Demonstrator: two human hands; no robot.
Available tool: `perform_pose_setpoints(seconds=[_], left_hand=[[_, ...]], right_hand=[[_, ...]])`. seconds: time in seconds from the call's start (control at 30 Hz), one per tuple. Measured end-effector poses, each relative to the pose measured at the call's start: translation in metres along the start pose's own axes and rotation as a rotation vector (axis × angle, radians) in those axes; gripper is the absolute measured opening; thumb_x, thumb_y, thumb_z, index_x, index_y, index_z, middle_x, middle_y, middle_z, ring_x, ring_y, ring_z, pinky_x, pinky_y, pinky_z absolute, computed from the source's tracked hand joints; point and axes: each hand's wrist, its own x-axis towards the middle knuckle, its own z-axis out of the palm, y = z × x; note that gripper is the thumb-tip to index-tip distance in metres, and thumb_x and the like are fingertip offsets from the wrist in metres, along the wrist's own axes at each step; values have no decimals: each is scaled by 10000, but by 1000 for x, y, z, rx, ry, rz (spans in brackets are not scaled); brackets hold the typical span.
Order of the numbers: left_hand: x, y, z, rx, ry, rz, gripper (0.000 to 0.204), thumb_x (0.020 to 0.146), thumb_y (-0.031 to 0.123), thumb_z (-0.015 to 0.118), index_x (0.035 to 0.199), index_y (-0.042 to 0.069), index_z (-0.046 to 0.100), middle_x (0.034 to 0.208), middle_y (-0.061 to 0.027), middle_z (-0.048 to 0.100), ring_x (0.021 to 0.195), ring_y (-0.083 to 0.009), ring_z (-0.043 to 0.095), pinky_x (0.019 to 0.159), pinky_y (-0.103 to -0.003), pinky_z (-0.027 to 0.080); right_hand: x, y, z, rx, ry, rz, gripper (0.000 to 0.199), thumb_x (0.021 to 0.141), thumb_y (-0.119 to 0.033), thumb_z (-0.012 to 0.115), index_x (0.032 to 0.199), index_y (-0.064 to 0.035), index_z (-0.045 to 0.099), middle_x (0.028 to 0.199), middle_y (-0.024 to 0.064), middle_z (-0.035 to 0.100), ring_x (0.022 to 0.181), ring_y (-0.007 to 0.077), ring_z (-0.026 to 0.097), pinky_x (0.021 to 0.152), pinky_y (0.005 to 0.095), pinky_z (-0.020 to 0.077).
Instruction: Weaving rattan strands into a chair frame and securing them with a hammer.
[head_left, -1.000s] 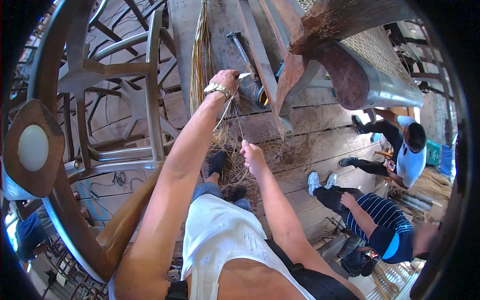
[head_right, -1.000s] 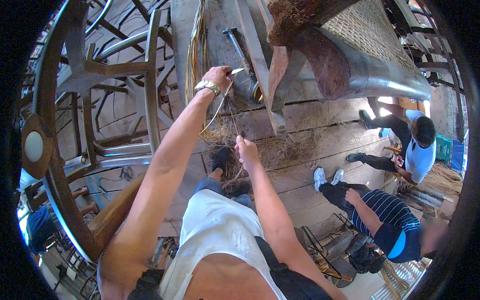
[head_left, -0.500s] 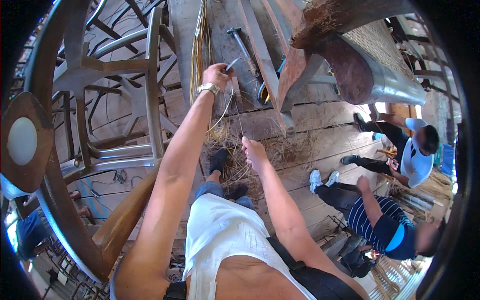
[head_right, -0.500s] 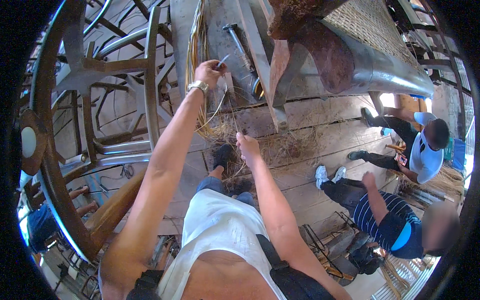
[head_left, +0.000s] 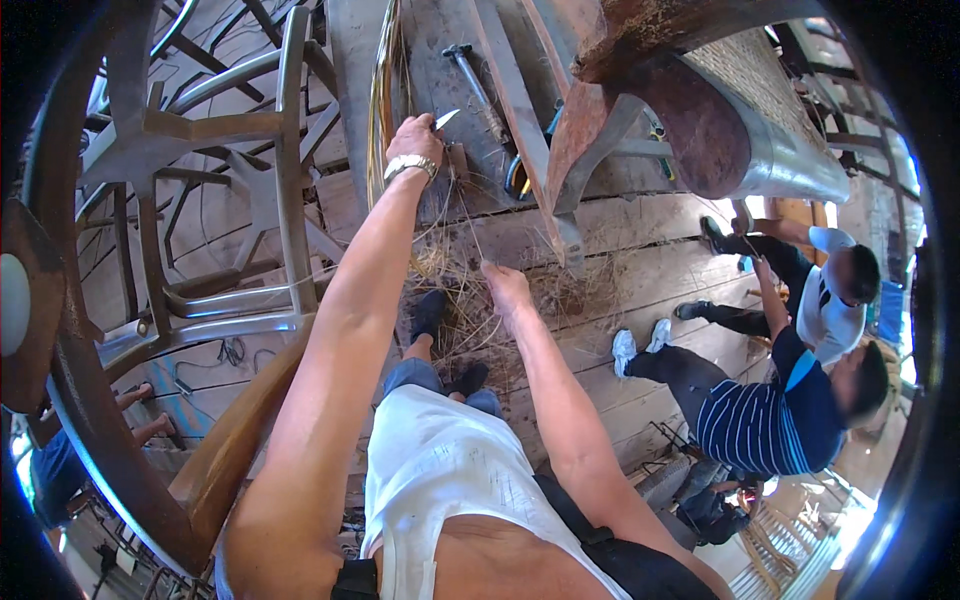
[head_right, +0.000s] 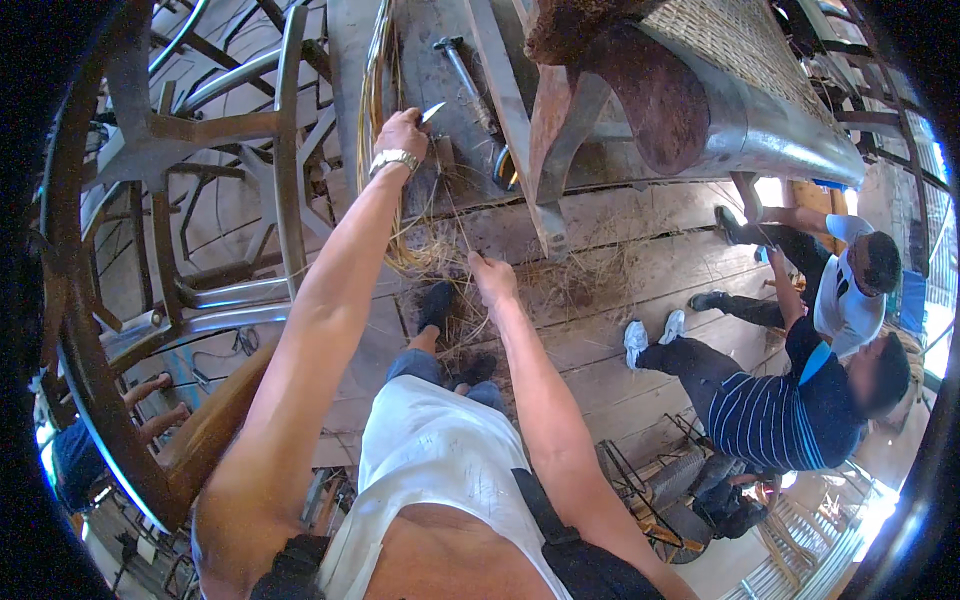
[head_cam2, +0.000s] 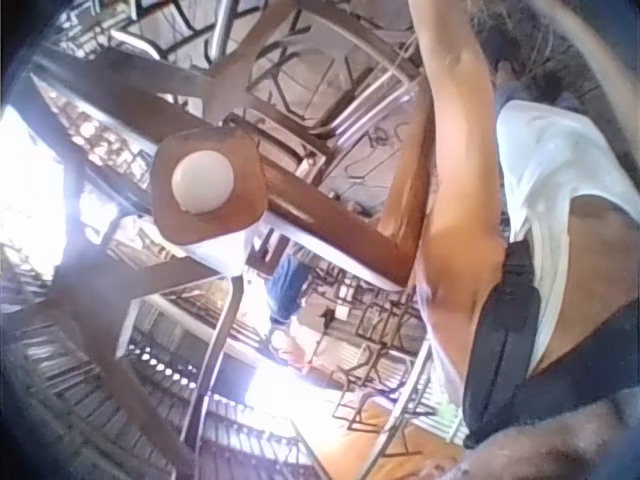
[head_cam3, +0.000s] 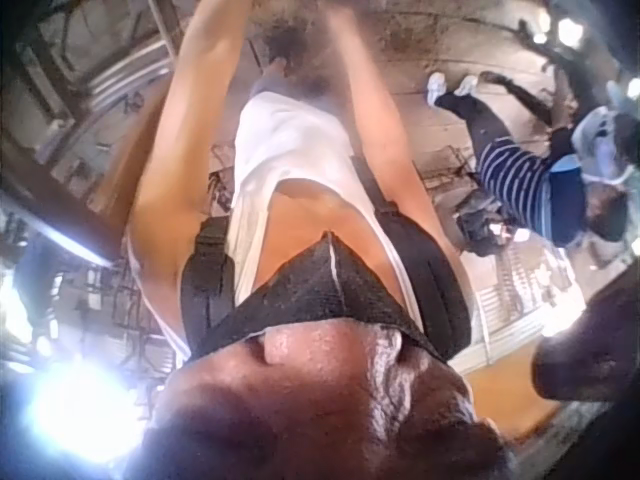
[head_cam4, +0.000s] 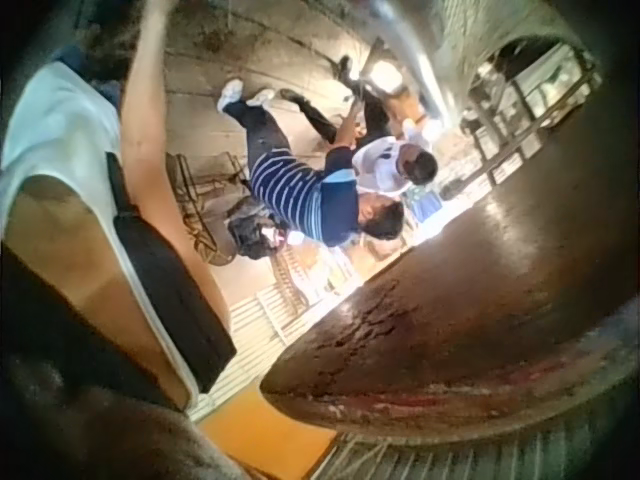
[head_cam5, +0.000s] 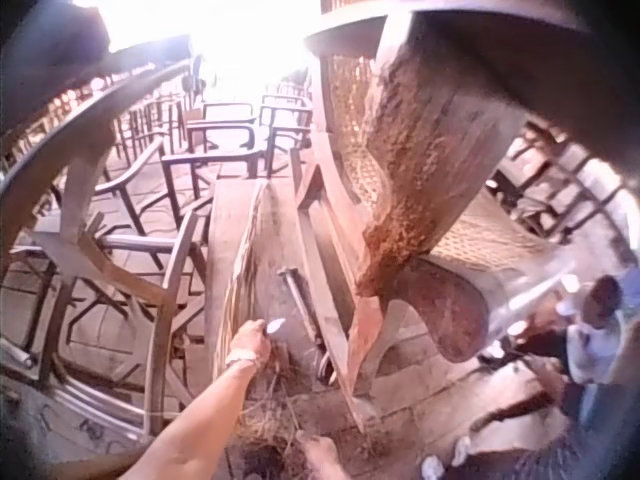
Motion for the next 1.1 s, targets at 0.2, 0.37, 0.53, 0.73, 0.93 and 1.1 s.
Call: perform_pose_setpoints(seconds=[0.2,0.37,0.53,0.73,0.93,1.1], left_hand=[[-10,-4,-21,4,113,26,452,824,281,650,1186,65,485,1174,-198,535,1029,-392,596,862,-459,493],[-56,-24,-44,-60,-54,-70,374,926,361,473,1055,24,574,912,-247,648,882,-401,630,787,-468,493],[-71,-44,-34,-34,-233,116,258,920,337,540,1058,129,610,911,-165,675,864,-376,640,724,-461,498],[-71,-22,-41,125,-371,120,243,906,319,569,1097,181,628,991,-125,679,937,-336,638,752,-451,506],[-58,-31,-31,117,-391,157,232,894,314,568,1086,216,652,990,-108,684,942,-327,641,782,-440,523],[-68,-24,-34,161,-350,182,236,900,320,568,1091,213,655,1019,-104,682,955,-331,638,793,-439,518]], right_hand=[[3,8,-7,-69,-7,-26,461,856,-436,618,870,22,672,737,60,611,657,155,542,592,333,427],[-8,0,-13,23,-92,90,447,870,-425,616,919,15,678,766,38,616,686,132,528,600,308,428],[1,17,0,131,-72,-44,378,873,-447,638,656,-177,489,526,-77,383,412,57,307,376,243,210],[-6,24,6,149,14,-34,453,853,-528,632,795,-83,574,668,-24,507,587,88,413,543,261,314],[-9,23,7,61,65,-125,521,877,-501,593,911,9,693,775,79,644,744,155,542,699,326,423],[-26,163,-45,-485,132,-208,455,897,-399,500,951,27,653,899,207,669,849,324,615,738,413,444]])
